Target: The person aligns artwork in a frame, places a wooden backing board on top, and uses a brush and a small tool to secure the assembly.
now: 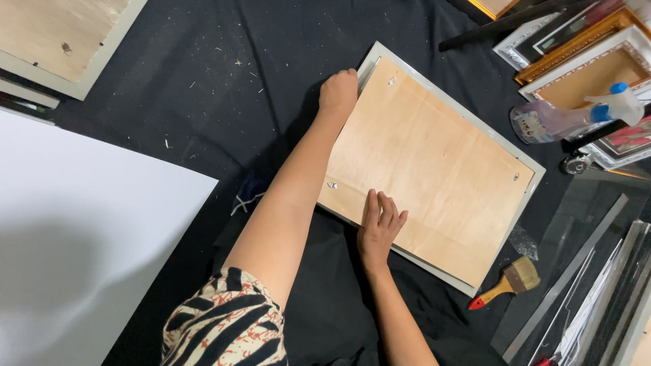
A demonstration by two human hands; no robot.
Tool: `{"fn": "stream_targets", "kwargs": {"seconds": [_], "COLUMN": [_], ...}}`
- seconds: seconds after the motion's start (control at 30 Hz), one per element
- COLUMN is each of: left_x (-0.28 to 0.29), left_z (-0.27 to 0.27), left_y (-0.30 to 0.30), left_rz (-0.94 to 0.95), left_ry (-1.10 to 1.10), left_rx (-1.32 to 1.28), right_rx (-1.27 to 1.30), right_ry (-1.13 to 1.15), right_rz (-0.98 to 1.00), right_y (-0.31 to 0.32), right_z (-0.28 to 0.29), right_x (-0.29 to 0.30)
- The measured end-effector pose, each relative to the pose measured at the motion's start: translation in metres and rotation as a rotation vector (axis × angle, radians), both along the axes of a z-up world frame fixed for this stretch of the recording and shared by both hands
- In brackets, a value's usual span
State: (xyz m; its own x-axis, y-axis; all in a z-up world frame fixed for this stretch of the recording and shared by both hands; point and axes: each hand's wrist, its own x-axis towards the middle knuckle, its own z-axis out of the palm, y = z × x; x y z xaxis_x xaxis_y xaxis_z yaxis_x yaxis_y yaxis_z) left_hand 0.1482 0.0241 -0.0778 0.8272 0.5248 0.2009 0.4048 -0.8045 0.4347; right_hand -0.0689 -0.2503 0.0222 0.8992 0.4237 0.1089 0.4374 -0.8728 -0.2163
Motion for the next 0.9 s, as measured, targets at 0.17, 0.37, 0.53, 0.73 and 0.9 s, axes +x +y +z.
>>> {"fn": "stream_targets", "kwargs": {"seconds": [0.17,0.37,0.53,0.73,0.9], "left_x": [0.006,-0.006,-0.055,-0.152,-0.182], "left_z": [-0.011,-0.002,0.043,0.108,0.078], "left_y": [0.002,0.007,0.022,0.024,0.004], "left_rz": [0.007,-0.041,-0.218,-0.326,-0.323], "left_ry": [-0.015,0.07,0.189,0.626,0.63], "left_rx": [-0.003,-0.042,-0.123,-0.315,-0.293], "right_rx": [-0.008,0.032,0.045,0.132,0.117], "right_ry": [0.033,-0.036,-0.042,-0.122,-0.162], "right_rz": [-0.008,0.027,0.038,0.08,0.096], "right_y": [0.011,0.0,-0.003,0.0,-0.003], "right_z": [0.027,-0.001,-0.007,-0.002,-0.016], "right_x": [0.0,0.002,0.004,0.009,0.009]}}
